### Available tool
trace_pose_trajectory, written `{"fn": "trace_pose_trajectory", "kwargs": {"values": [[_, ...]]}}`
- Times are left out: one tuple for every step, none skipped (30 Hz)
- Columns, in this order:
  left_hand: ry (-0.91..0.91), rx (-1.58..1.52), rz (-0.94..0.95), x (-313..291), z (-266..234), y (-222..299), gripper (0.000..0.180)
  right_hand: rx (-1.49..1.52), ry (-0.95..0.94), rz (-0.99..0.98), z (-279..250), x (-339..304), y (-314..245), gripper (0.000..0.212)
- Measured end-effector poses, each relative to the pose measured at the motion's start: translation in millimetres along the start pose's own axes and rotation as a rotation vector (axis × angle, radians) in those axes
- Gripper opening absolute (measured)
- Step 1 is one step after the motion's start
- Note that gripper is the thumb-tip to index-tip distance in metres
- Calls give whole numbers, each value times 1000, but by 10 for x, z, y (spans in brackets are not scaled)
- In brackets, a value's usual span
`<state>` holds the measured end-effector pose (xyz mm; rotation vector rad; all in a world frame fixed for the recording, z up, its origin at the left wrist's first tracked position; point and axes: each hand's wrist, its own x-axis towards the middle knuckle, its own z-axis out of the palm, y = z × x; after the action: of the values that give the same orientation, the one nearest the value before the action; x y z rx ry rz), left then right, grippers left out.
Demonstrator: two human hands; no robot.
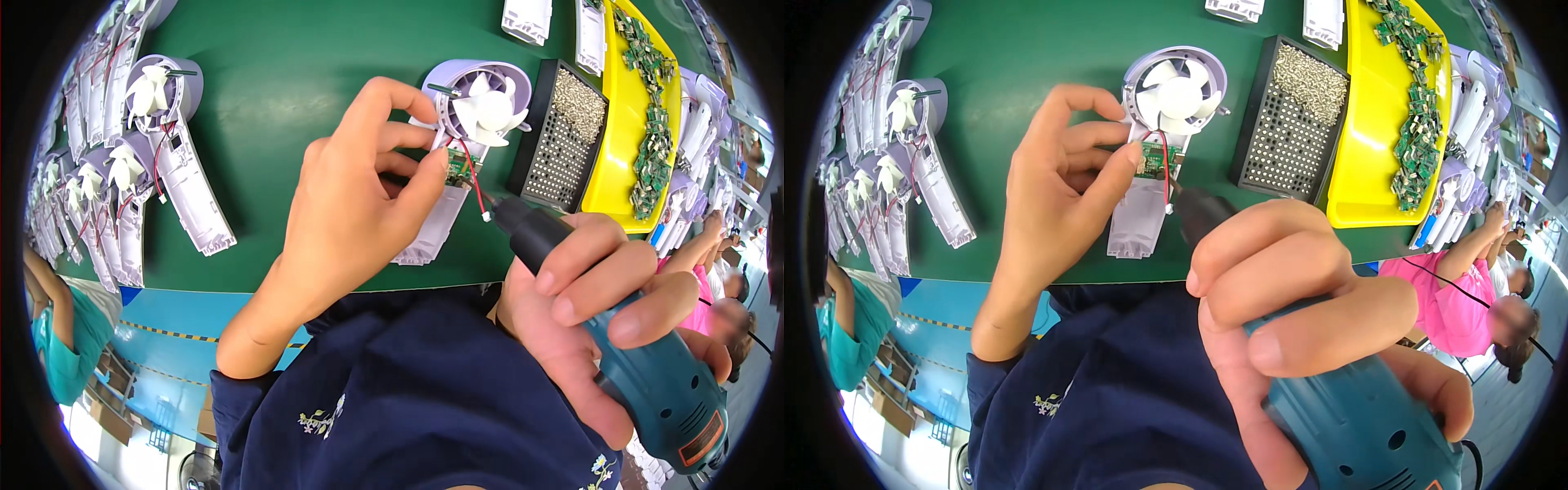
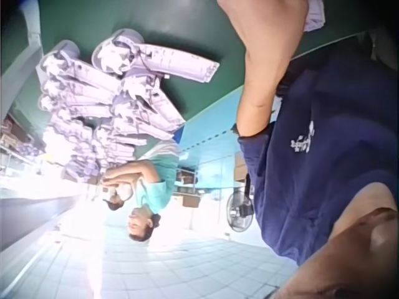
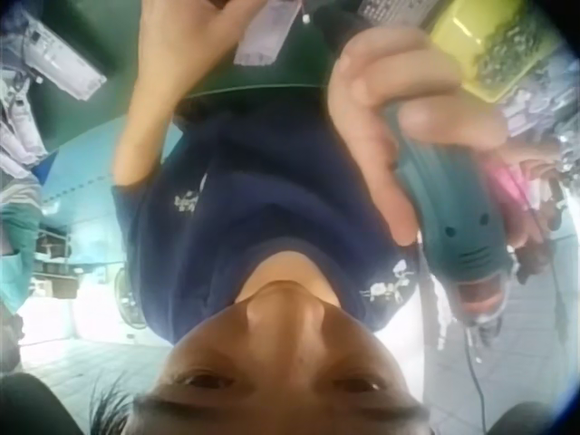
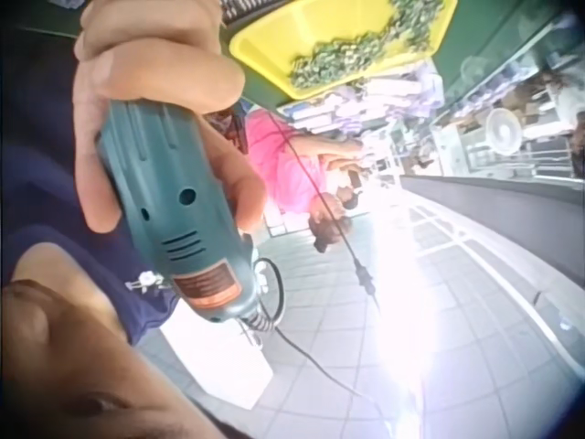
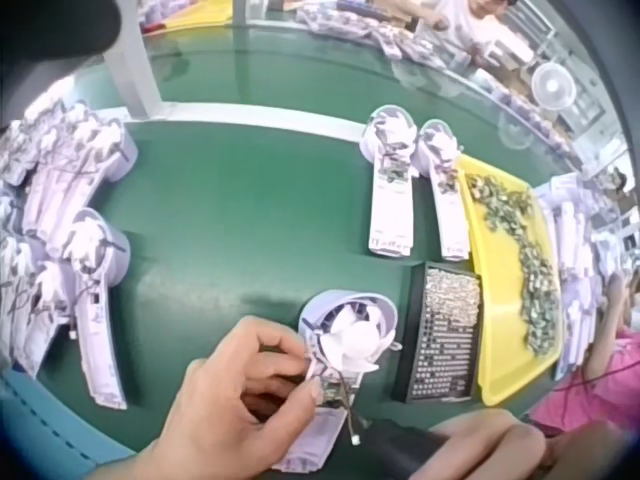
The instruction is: Assembling handheld electric fans on a factory production line.
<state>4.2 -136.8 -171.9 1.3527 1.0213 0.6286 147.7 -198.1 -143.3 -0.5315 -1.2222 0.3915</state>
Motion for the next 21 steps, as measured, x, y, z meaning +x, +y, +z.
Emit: {"fn": "trace_pose_trajectory", "kwargs": {"values": [[-4,2,1,13,-9,9,27,1,-25,-11,-15,7,3,74],[-27,18,-13,22,-26,14,25,1,-22,-13,-10,-3,4,74],[-51,33,-27,29,-37,16,24,-3,16,-14,4,-20,4,75],[-53,37,-27,31,-43,15,24,-7,53,-15,8,-32,0,76],[-50,32,-31,25,-50,19,24,-8,57,-16,5,-29,-15,76],[-46,27,-35,19,-51,24,24,-8,48,16,1,-22,-32,76],[-48,30,-36,10,-47,25,24,-8,38,48,-2,-18,-42,77],[-35,37,-17,7,-30,32,22,-13,42,46,-11,-7,-52,77],[-22,44,1,5,-15,42,21,-10,48,50,-17,2,-58,77],[-28,45,2,2,-3,62,21,-7,54,55,-22,12,-65,77],[-24,56,-6,-9,-3,69,19,-7,57,55,-19,4,-58,77],[-20,67,-14,-17,-2,69,17,6,61,59,-16,-3,-51,77],[-21,69,-15,-22,0,59,17,19,65,63,-17,-12,-45,77],[-16,57,-24,-22,3,67,16,17,66,61,-21,2,-56,77],[-11,45,-34,-18,7,74,15,15,51,70,-28,15,-71,77],[-14,45,-32,-11,12,82,15,14,35,79,-38,29,-82,77],[-10,44,-40,-15,9,69,15,16,38,79,-53,15,-68,77],[-6,44,-47,-19,5,55,15,39,8,50,-74,-3,-45,77],[-4,47,-48,-21,-2,36,15,63,-22,21,-83,-19,-28,77],[-6,32,-42,-8,1,23,16,61,-22,21,-74,-13,-38,77],[-6,17,-36,1,4,16,17,29,0,45,-51,-4,-55,77]]}}
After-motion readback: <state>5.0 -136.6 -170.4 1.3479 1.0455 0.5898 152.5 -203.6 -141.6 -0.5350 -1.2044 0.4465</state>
